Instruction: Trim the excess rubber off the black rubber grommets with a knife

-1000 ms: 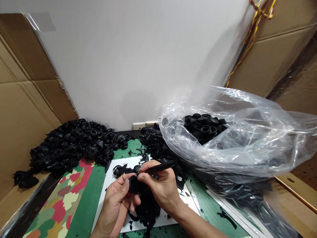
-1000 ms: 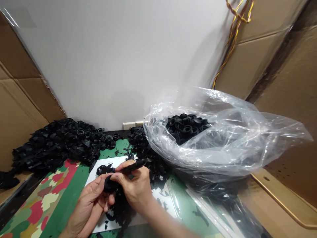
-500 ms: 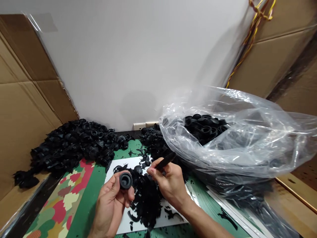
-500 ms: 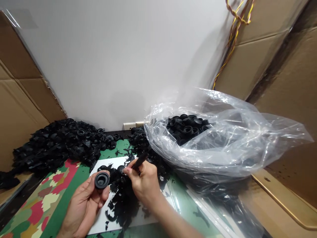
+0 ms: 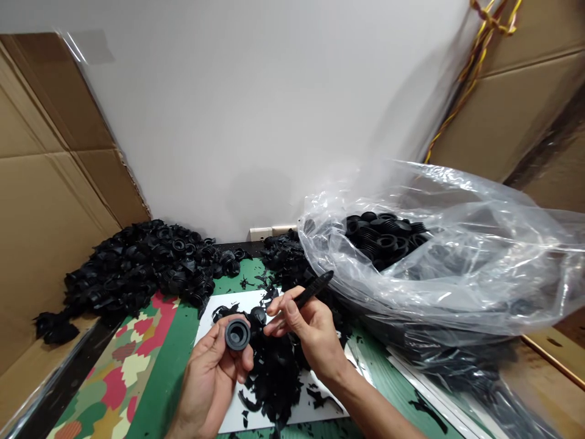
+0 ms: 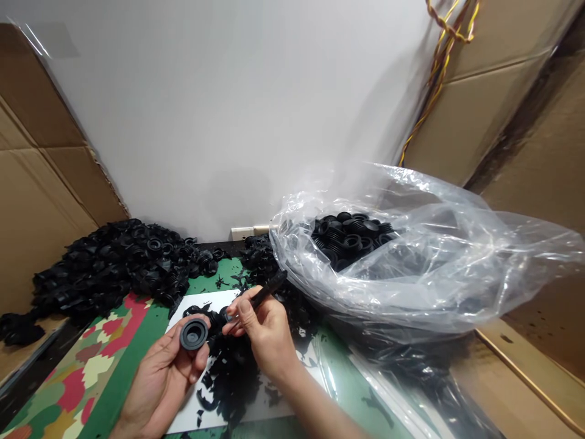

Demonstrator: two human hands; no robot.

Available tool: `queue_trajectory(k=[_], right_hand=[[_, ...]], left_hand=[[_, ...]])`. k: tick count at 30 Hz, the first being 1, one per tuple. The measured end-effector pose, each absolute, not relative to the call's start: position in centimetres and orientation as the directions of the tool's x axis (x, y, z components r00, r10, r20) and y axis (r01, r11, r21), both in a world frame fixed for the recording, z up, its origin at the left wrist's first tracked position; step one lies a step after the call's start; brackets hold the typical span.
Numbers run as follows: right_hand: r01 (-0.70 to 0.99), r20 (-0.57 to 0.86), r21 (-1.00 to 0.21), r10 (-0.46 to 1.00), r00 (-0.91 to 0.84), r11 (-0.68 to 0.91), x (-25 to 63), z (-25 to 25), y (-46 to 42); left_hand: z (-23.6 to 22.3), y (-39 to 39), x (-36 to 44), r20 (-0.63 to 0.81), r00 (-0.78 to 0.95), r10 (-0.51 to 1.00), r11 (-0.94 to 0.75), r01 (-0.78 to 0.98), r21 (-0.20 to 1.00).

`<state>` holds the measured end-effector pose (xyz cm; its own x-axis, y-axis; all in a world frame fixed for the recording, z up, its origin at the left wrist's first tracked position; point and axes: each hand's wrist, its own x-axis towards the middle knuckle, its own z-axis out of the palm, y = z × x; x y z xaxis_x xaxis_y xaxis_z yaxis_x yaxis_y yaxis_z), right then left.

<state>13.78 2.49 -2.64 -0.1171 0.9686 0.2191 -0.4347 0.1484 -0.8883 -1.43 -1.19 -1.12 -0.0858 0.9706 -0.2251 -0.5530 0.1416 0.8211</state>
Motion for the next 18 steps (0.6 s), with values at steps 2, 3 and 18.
queue_trajectory(k=[2, 3, 18], right_hand=[[-0.435, 0.213, -0.891, 0.967, -0.139, 0.134, 13.76, -2.63, 2.51], [-0.433, 0.207, -0.893, 0.967, -0.147, 0.126, 13.73, -2.65, 2.53], [-0.307, 0.230, -0.929, 0.972, -0.050, 0.204, 13.72, -3.15, 2.50]], left_hand=[[-1.26, -1.10, -1.52, -0.224, -0.088, 0.971, 0.139, -0.553, 0.822], [-1.34, -1.05, -1.56, -0.223, -0.087, 0.971, 0.139, -0.552, 0.822], [-1.70, -1.03, -1.69, -0.225, -0.099, 0.969, 0.139, -0.536, 0.833]])
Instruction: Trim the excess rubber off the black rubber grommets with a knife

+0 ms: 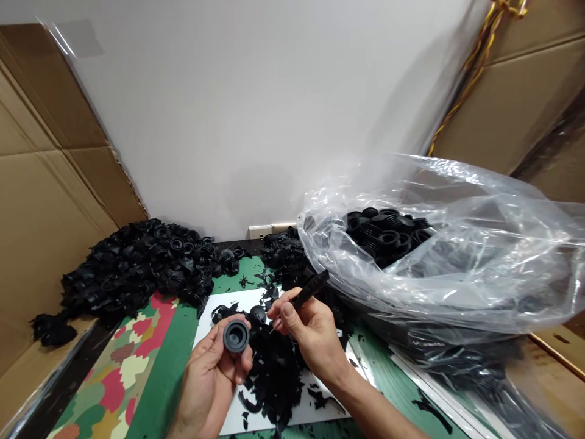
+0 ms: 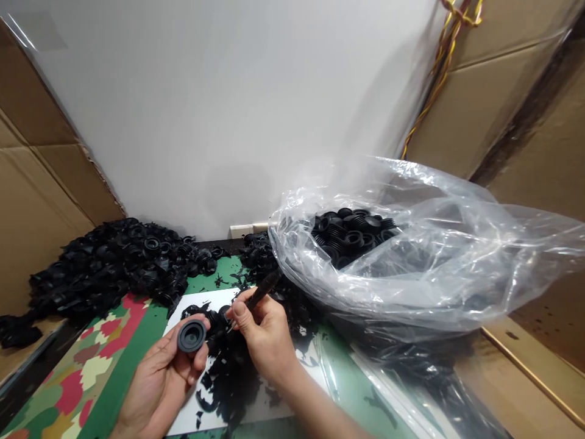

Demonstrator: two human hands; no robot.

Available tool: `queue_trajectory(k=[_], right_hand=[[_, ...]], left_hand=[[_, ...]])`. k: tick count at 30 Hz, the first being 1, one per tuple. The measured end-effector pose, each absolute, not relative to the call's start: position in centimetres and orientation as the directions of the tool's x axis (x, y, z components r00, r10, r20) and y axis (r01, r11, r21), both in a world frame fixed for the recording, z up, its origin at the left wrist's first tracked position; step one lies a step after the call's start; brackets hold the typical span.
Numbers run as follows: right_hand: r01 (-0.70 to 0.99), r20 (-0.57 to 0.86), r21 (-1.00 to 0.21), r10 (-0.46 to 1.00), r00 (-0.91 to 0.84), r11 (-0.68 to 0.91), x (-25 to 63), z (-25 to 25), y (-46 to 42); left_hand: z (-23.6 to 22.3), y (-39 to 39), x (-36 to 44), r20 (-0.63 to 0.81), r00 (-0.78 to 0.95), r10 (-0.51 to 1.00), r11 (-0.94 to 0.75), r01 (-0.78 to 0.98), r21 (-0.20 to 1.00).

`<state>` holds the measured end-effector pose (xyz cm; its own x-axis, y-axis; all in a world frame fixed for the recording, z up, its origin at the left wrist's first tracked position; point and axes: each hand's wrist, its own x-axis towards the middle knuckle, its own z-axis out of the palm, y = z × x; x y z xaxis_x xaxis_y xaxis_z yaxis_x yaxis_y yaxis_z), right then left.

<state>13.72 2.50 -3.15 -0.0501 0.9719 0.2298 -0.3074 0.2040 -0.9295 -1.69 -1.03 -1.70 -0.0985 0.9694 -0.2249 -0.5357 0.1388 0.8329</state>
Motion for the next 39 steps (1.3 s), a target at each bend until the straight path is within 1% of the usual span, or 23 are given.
queue_trajectory(k=[7, 16, 26, 28, 32, 39], right_hand=[[-0.269, 0.251, -0.935, 0.967, -0.048, 0.229, 13.84, -2.68, 2.34], [-0.345, 0.185, -0.927, 0.979, -0.086, 0.145, 13.61, -2.31, 2.18], [-0.374, 0.169, -0.919, 0.981, -0.100, 0.120, 13.46, -2.43, 2.15], [-0.355, 0.192, -0.923, 0.978, -0.086, 0.150, 13.47, -2.44, 2.19], [-0.237, 0.267, -0.939, 0.963, -0.041, 0.250, 13.62, -2.53, 2.17], [-0.166, 0.251, -0.958, 0.964, -0.089, 0.234, 13.92, -2.33, 1.88]], left_hand=[[-2.18, -0.88, -1.82, -0.249, -0.099, 0.963, 0.160, -0.535, 0.830], [-2.37, -0.71, -1.91, -0.252, -0.080, 0.965, 0.171, -0.537, 0.826], [-2.00, -0.75, -1.78, -0.266, -0.078, 0.961, 0.190, -0.513, 0.837], [-1.96, -0.72, -1.76, -0.268, -0.078, 0.960, 0.191, -0.516, 0.835], [-1.74, -0.67, -1.63, -0.276, -0.122, 0.953, 0.172, -0.535, 0.827], [-1.66, -0.83, -1.60, -0.279, -0.135, 0.951, 0.162, -0.550, 0.819]])
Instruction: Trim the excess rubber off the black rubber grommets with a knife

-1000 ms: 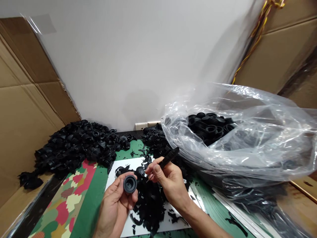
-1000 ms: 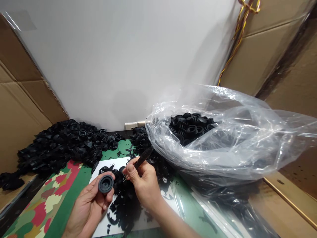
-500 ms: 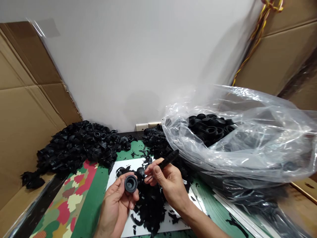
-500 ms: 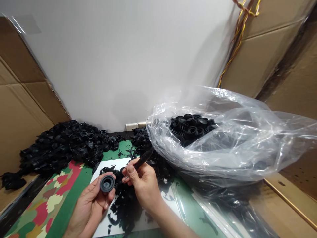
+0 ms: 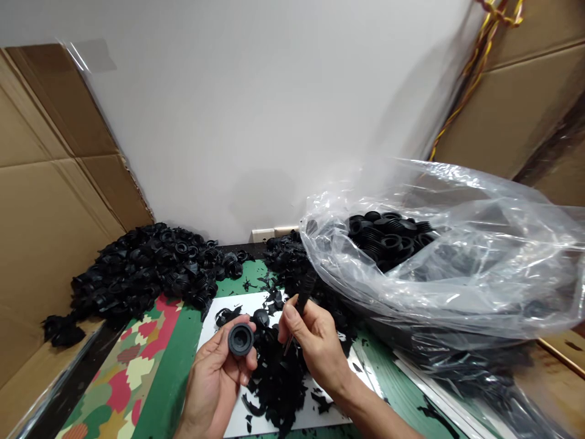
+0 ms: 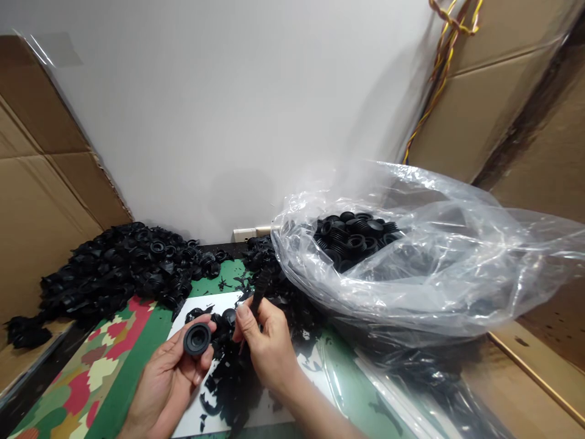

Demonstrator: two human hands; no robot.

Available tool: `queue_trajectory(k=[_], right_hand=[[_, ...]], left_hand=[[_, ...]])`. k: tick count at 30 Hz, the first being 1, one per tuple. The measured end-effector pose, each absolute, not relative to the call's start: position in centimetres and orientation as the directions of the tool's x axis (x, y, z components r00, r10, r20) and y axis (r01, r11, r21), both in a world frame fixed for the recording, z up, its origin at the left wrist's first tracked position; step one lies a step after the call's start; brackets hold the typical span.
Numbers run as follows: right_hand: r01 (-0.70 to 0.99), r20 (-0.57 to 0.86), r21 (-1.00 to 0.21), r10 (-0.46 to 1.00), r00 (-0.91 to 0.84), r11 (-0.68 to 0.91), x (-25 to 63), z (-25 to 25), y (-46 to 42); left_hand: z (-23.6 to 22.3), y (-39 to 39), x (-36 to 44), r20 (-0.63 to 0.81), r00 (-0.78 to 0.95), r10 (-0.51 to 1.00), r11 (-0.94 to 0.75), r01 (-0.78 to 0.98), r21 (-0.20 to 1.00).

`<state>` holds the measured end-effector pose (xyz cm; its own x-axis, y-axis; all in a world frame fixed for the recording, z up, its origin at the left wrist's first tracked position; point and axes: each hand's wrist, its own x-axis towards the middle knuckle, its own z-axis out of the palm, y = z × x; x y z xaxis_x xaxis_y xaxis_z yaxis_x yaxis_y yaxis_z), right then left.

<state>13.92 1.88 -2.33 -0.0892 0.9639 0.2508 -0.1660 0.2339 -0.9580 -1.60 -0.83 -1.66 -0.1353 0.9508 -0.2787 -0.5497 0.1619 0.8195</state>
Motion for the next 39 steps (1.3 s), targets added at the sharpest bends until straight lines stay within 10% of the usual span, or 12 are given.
queue_trajectory(k=[16, 27, 39], right_hand=[[-0.300, 0.121, -0.952, 0.977, -0.174, 0.065, 13.3, -2.5, 2.0], [-0.168, 0.099, -0.985, 0.947, -0.306, 0.048, 13.2, -2.3, 1.9], [-0.240, -0.043, -0.962, 0.944, -0.327, -0.127, 12.7, -3.1, 1.6]], left_hand=[[-2.1, -1.0, -1.8, -0.225, -0.078, 0.971, 0.154, -0.512, 0.845], [-2.3, -1.1, -0.8, 0.061, -0.239, 0.969, -0.099, -0.149, 0.984], [-1.9, -1.1, -0.8, -0.013, -0.261, 0.965, -0.005, -0.068, 0.998]])
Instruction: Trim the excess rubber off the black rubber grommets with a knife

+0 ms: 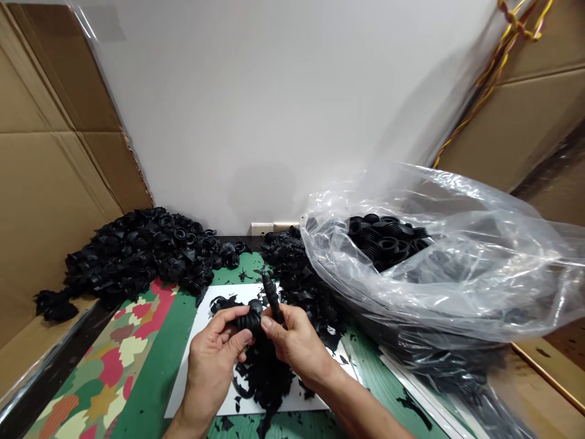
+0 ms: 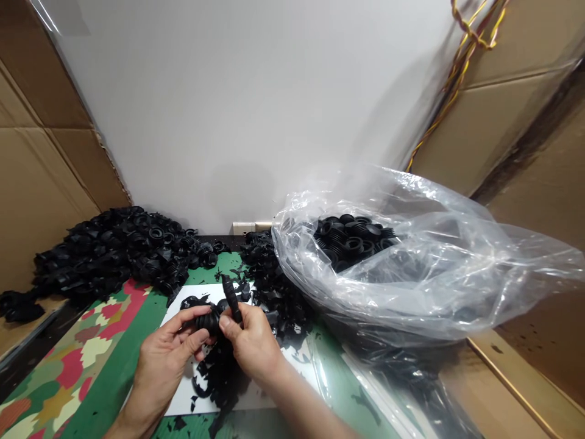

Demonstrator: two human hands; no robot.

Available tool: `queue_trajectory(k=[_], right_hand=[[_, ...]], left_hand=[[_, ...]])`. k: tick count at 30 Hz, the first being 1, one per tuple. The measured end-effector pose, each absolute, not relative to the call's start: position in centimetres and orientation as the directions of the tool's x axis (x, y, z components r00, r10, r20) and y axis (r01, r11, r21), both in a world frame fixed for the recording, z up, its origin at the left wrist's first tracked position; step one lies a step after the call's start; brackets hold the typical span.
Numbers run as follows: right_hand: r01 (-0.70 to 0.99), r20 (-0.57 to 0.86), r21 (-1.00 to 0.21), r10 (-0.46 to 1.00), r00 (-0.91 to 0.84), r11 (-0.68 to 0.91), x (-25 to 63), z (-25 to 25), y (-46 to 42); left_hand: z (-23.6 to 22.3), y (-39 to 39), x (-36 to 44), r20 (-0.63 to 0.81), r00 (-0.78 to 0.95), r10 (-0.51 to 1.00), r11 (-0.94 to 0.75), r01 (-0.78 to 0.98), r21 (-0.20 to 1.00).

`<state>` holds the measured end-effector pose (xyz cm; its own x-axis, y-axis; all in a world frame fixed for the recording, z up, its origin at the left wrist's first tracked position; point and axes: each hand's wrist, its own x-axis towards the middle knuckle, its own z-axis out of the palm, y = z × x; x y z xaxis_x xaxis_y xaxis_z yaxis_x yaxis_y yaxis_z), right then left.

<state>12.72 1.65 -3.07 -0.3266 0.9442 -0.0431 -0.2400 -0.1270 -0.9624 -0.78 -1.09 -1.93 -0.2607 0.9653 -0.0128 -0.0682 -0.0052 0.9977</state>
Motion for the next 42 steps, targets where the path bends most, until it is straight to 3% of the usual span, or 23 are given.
queue_trajectory(k=[9, 25, 34, 42], right_hand=[[-0.243, -0.111, -0.950, 0.938, -0.329, -0.197, 12.5, -3.0, 1.7], [-0.237, -0.153, -0.938, 0.916, -0.371, -0.253, 12.3, -2.9, 1.5], [-0.288, -0.192, -0.908, 0.912, -0.362, -0.306, 12.0, -2.6, 1.5], [-0.275, -0.177, -0.916, 0.910, -0.375, -0.291, 11.9, -3.0, 1.4]], left_hand=[[-1.4, -1.1, -0.3, -0.084, -0.331, 0.940, 0.040, -0.138, 0.990], [-2.5, -1.1, -0.8, -0.028, -0.347, 0.938, 0.025, -0.014, 1.000], [-2.9, -1.0, -1.0, -0.068, -0.320, 0.945, 0.028, -0.127, 0.992], [-3.2, -0.9, -1.2, -0.109, -0.329, 0.938, 0.075, -0.114, 0.991]])
